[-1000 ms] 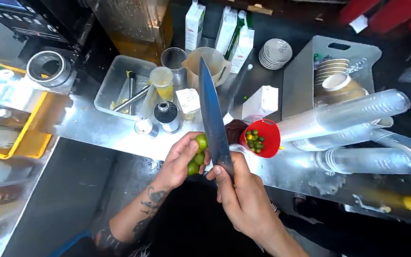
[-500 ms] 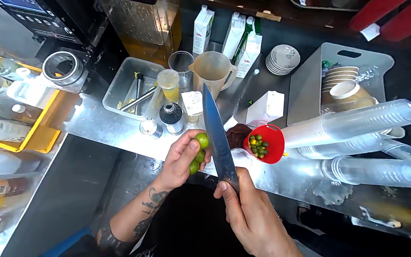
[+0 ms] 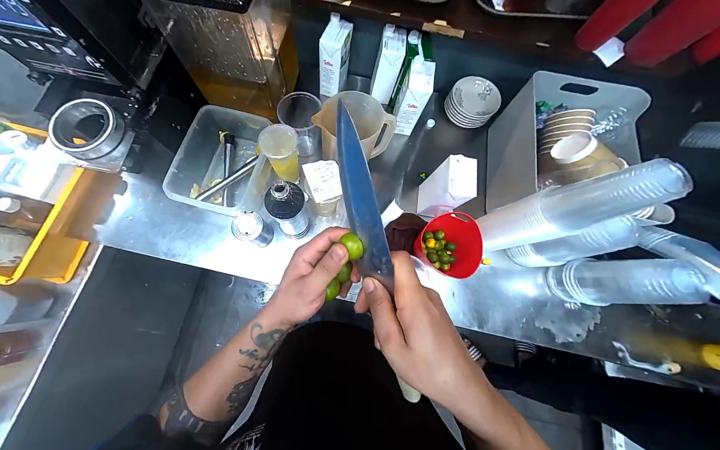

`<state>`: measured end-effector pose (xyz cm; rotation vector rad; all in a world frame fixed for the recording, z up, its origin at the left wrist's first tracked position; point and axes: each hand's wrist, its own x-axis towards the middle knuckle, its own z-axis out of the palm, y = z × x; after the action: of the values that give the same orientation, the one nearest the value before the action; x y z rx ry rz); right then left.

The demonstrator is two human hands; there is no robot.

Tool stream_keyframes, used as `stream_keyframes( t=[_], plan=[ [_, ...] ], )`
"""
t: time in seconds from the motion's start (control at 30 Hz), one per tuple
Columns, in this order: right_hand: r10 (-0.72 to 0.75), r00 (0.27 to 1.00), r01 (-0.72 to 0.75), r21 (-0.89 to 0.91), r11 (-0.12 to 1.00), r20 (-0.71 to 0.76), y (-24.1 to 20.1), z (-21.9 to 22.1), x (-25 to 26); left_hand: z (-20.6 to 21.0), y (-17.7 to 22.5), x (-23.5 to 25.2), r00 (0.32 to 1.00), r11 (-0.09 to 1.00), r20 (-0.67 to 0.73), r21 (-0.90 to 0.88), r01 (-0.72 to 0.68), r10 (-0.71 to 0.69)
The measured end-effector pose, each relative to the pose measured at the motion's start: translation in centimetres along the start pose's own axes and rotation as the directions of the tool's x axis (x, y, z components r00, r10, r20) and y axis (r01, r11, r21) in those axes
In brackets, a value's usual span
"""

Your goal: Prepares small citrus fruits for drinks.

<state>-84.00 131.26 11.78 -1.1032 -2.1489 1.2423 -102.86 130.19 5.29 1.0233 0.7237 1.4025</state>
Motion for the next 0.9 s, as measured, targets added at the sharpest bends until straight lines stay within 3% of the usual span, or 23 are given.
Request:
stream_keyframes(
  t=[0.3, 0.43, 0.53, 0.73, 0.9],
  plan=[
    [0.01, 1.0, -0.01, -0.021, 1.0, -0.014, 0.1, 0.3, -0.4, -0.4, 0.1, 0.4, 0.999, 0.999, 0.026, -0.005, 0.04, -0.04],
    [0.086, 0.995, -0.084, -0.035, 0.996, 0.045, 0.4, -0.1, -2.0, -0.7, 0.0, 0.4, 0.996, 0.998, 0.059, -0.01, 0.067, -0.066],
    [0.037, 0.999, -0.037, -0.022, 0.999, 0.0, 0.3, 0.0, -0.4, -0.3, -0.3, 0.2, 0.995, 0.997, 0.06, 0.001, 0.083, -0.083],
    [0.101, 0.991, -0.101, -0.005, 0.995, 0.09, 1.0, -0.1, -2.0, -1.0, 0.1, 0.5, 0.995, 0.996, 0.048, 0.026, 0.086, -0.087],
    [0.055, 0.996, -0.055, -0.002, 0.999, 0.068, 1.0, -0.3, 0.0, -0.4, -0.3, 0.4, 0.992, 0.993, 0.089, 0.087, 0.081, -0.089]
  ],
)
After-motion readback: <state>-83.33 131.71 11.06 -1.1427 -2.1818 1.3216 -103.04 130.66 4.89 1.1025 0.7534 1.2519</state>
